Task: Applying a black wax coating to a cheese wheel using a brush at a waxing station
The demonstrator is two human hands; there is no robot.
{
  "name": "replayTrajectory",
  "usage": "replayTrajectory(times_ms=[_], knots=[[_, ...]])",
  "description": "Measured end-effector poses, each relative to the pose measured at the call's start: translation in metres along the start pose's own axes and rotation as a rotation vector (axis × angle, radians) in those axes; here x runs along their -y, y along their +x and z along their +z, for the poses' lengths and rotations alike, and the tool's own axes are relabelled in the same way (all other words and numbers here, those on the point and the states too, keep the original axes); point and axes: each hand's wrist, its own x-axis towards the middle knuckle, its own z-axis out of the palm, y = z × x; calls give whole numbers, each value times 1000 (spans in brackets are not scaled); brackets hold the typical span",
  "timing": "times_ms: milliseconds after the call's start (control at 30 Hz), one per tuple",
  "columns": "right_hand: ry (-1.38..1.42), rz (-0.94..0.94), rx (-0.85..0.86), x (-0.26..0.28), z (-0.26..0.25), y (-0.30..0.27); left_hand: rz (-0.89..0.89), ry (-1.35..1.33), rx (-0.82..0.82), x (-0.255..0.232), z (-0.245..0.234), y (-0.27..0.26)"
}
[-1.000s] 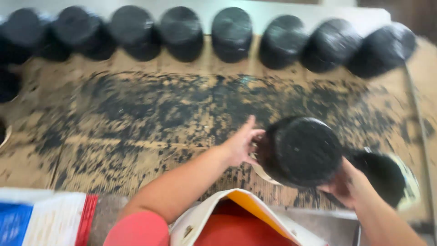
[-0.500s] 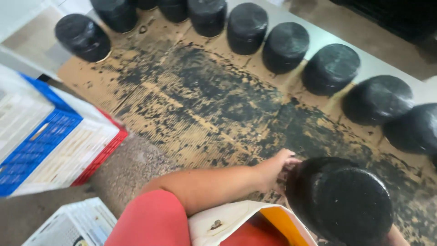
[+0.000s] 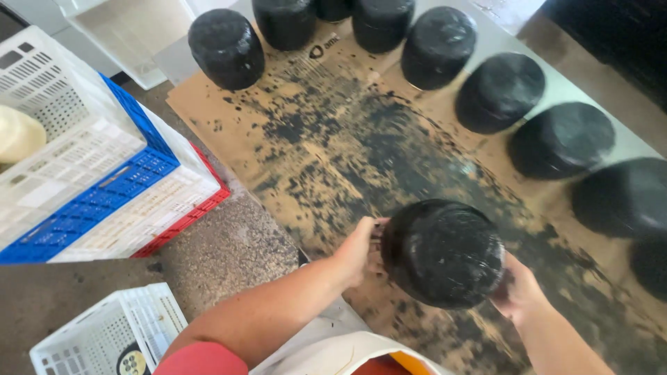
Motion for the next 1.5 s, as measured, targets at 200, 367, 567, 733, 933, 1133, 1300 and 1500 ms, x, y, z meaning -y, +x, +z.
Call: replayTrajectory(times_ms=[200, 367, 567, 733, 933, 1133, 1300, 1500], knots=[[-86, 10, 255, 0, 130, 136, 28, -123, -37, -116, -96, 68], [-18, 63, 158, 45, 279, 172, 94, -146, -67, -188, -149, 150], [-168, 52, 108, 115, 373, 263, 164, -217, -86, -256, -171, 244], [-196, 69, 71, 154, 434, 297, 199, -173, -104, -324, -167, 250], [-287, 131, -22, 177, 462, 337, 161, -235, -153, -361, -148, 255], [-292, 93, -56, 184, 502, 312, 167, -209, -165, -385, -139, 248], [-144, 57, -71, 179, 471, 324, 145, -130, -205, -389, -141, 246], [-84, 27, -162, 185, 527, 269, 123, -277, -234, -364, -144, 280]])
